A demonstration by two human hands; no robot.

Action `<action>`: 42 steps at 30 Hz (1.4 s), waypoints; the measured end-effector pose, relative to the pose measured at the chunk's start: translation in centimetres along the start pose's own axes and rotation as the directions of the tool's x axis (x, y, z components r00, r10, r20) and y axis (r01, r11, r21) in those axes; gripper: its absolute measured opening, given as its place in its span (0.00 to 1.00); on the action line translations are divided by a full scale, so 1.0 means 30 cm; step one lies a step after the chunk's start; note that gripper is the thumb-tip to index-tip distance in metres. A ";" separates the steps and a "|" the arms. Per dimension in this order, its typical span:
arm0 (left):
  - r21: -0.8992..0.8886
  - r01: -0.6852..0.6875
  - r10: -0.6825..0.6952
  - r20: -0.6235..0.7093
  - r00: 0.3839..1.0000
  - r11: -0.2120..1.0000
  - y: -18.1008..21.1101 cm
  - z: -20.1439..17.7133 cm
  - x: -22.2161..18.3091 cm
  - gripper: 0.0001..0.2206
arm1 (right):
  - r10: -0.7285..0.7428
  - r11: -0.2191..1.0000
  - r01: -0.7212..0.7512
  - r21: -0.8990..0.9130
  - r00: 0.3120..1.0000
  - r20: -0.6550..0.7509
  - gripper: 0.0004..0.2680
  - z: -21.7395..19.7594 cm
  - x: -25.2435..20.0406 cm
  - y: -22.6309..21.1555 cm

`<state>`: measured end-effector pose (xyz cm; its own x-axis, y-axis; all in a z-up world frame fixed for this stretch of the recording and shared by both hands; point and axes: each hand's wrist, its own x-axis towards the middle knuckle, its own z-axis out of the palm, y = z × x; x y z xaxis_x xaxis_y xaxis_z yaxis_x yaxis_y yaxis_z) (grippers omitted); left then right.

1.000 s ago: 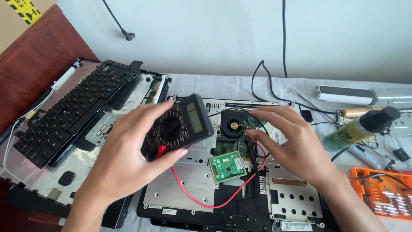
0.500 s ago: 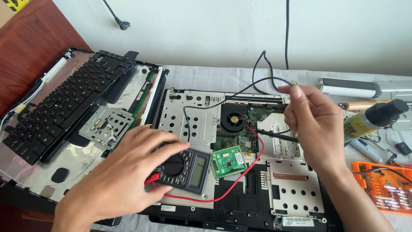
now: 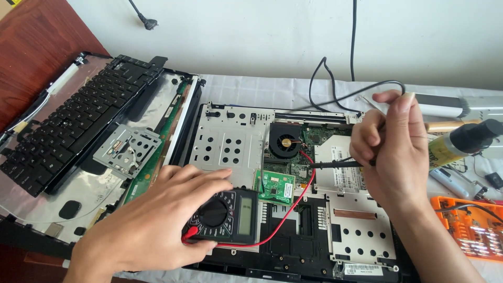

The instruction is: Using a digital multimeter to test components on a disassembled laptop motherboard and a daughterboard.

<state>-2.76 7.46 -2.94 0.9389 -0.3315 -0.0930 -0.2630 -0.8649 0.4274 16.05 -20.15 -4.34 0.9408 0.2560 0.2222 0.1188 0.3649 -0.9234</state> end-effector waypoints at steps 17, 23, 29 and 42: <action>0.083 0.312 -0.286 -0.233 0.930 0.946 -0.044 -0.037 0.080 0.36 | 0.067 0.996 -0.072 -0.054 0.993 -0.098 0.12 -0.013 0.014 -0.043; 0.059 0.414 -0.402 -0.154 0.903 0.908 -0.033 -0.020 0.078 0.40 | 0.087 0.995 -0.093 -0.043 0.987 -0.134 0.12 -0.013 0.007 -0.079; 0.286 0.085 0.060 -0.464 0.884 0.954 0.141 0.024 0.199 0.23 | -0.022 0.989 0.004 -0.147 0.993 -0.119 0.12 -0.002 -0.011 -0.087; 0.210 -0.028 0.090 -0.292 0.952 0.977 0.187 0.110 0.488 0.12 | -0.078 0.983 0.065 -0.171 0.995 -0.068 0.14 -0.008 -0.007 -0.080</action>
<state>8.77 -3.48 -4.87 0.9350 -0.2840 0.2124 -0.3305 -0.9151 0.2312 15.66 -21.29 -2.25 0.9482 0.1649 0.2717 0.2326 0.2223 -0.9468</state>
